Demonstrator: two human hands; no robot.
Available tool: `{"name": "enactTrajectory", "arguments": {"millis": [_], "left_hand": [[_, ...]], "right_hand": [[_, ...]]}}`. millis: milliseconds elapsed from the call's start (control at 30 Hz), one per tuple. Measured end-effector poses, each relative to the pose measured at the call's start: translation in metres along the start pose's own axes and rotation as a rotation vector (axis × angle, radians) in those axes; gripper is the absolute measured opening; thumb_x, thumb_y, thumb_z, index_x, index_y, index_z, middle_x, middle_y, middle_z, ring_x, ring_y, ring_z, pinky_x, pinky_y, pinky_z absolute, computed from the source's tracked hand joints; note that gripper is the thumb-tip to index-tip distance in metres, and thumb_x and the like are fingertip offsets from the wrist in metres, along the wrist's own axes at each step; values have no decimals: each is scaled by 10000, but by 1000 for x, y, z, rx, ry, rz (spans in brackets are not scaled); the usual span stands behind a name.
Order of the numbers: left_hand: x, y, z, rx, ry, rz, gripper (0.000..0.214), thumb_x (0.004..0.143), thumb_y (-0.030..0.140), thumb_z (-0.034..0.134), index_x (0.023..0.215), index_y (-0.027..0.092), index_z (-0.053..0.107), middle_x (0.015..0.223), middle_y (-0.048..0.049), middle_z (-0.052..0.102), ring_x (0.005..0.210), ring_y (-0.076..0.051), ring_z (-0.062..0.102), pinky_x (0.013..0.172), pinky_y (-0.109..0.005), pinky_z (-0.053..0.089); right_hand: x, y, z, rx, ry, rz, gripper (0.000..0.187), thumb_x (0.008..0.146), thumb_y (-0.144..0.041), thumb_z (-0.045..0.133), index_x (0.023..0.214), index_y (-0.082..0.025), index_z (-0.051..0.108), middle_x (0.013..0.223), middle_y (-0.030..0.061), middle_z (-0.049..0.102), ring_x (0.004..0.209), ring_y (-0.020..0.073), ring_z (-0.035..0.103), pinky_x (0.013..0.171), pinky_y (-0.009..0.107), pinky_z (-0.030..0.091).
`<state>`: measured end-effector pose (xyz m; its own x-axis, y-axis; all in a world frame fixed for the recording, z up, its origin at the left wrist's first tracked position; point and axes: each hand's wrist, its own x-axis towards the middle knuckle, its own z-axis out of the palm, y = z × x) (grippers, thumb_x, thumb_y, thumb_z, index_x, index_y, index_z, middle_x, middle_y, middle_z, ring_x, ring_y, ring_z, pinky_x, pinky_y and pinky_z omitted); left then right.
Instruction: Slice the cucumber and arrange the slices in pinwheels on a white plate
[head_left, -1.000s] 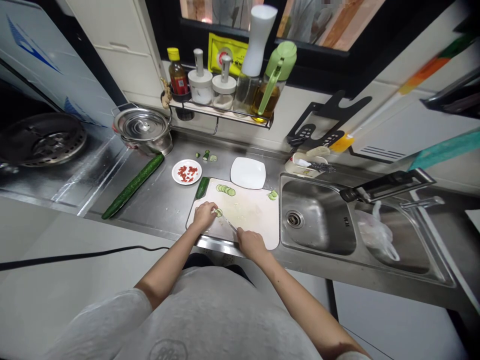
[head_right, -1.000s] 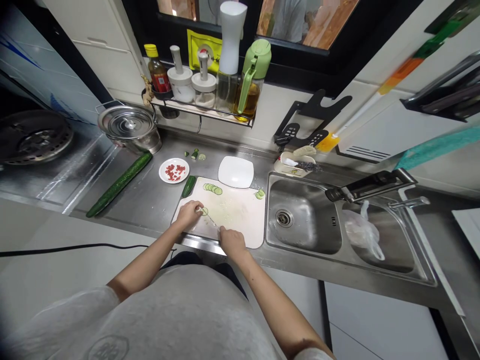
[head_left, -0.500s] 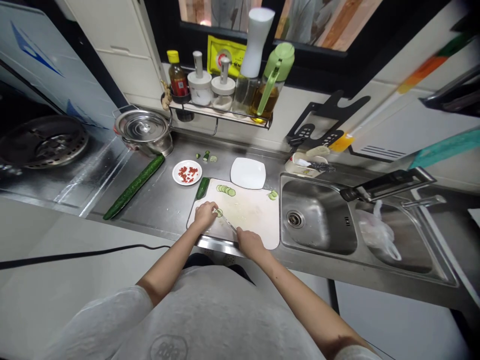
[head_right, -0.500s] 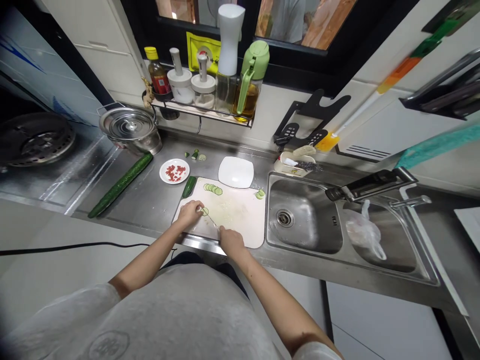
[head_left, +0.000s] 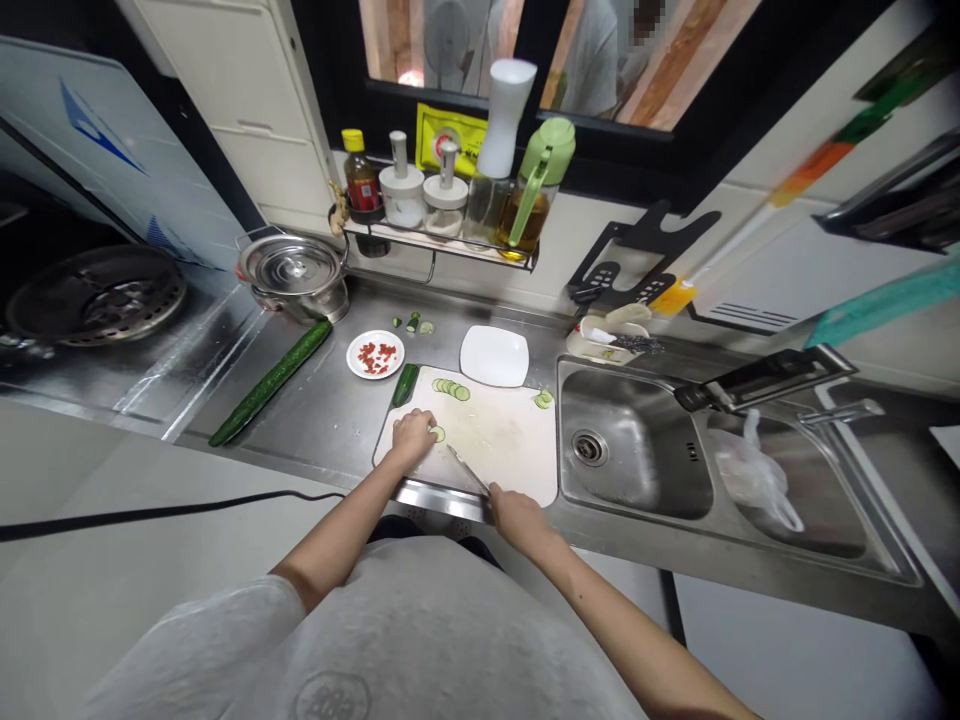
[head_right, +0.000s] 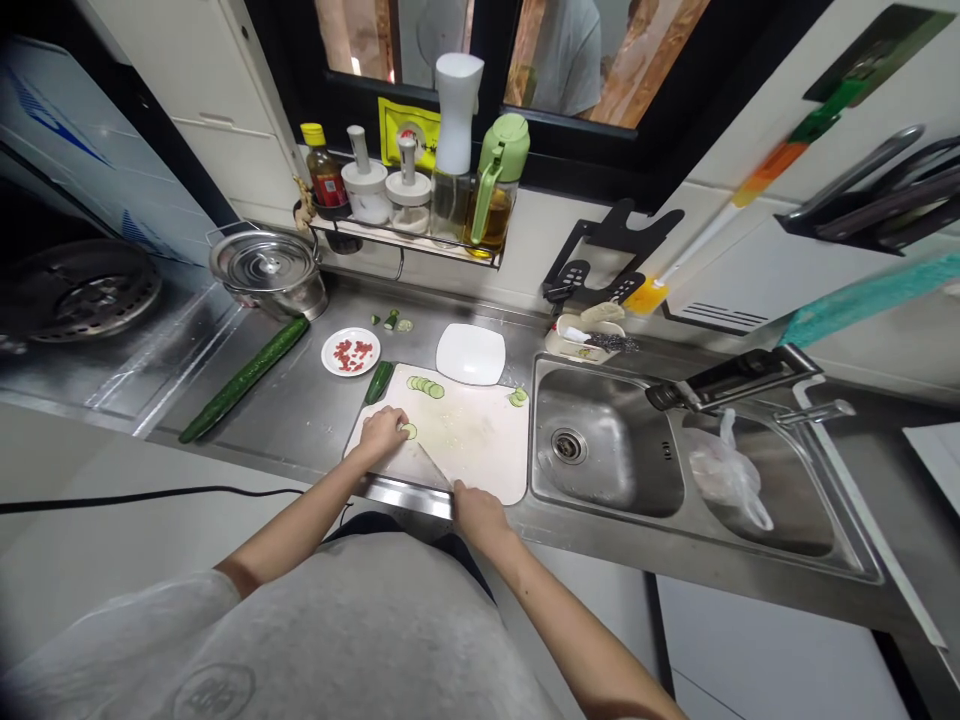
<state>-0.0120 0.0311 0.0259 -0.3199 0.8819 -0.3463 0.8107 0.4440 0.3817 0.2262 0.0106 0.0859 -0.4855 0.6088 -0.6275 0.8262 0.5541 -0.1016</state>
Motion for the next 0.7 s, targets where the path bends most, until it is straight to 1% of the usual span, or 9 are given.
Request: {"name": "enactTrajectory", "arguments": {"millis": [133,200,267,400,500,600,700], "left_hand": [[-3,1,0,-126,-21,-39,101,772,208,574,855,237,624,927,-11,686,901,-181,607,807,-301,396],[-5,-4,0,-206,-22,-83,80,776,227,584,846,243,621,877,13,696,843,-155,611,760,-271,399],[-8,-13,-2,-238,-4,-124,91,771,247,597,859,248,620,879,24,700,831,-144,611,737,-257,398],[-13,-34,-9,-158,36,-164,132,773,237,575,897,256,617,894,19,696,880,-173,611,799,-296,391],[-17,-41,-12,-56,76,-151,154,787,244,551,924,252,621,931,-15,682,944,-217,599,859,-351,379],[-17,-34,-11,-10,133,-99,197,786,242,547,966,248,627,1032,-51,649,1024,-248,567,887,-376,377],[-6,-13,-8,-57,158,-30,251,806,258,534,1043,250,619,1068,-60,626,1044,-240,555,912,-368,377]], "right_hand": [[-12,13,1,64,-19,10,297,962,-249,300,1131,-174,533,982,132,692,958,241,640,717,289,378],[-16,17,1,101,-29,24,306,973,-272,287,1122,-181,538,990,120,690,956,229,636,711,280,364],[-19,18,1,126,-36,42,305,977,-282,289,1117,-184,541,998,114,687,949,222,634,695,273,354],[-17,17,1,142,-17,54,312,980,-304,295,1129,-186,542,983,112,688,943,223,634,679,269,345],[-14,20,-1,138,8,102,326,984,-328,288,1130,-187,544,977,112,689,939,223,639,683,269,345],[-13,27,-3,134,31,168,335,989,-343,274,1119,-189,542,992,119,688,939,229,642,684,274,347],[-14,33,-7,147,58,211,332,990,-355,275,1126,-193,530,1009,125,686,950,233,641,684,276,348]]}}
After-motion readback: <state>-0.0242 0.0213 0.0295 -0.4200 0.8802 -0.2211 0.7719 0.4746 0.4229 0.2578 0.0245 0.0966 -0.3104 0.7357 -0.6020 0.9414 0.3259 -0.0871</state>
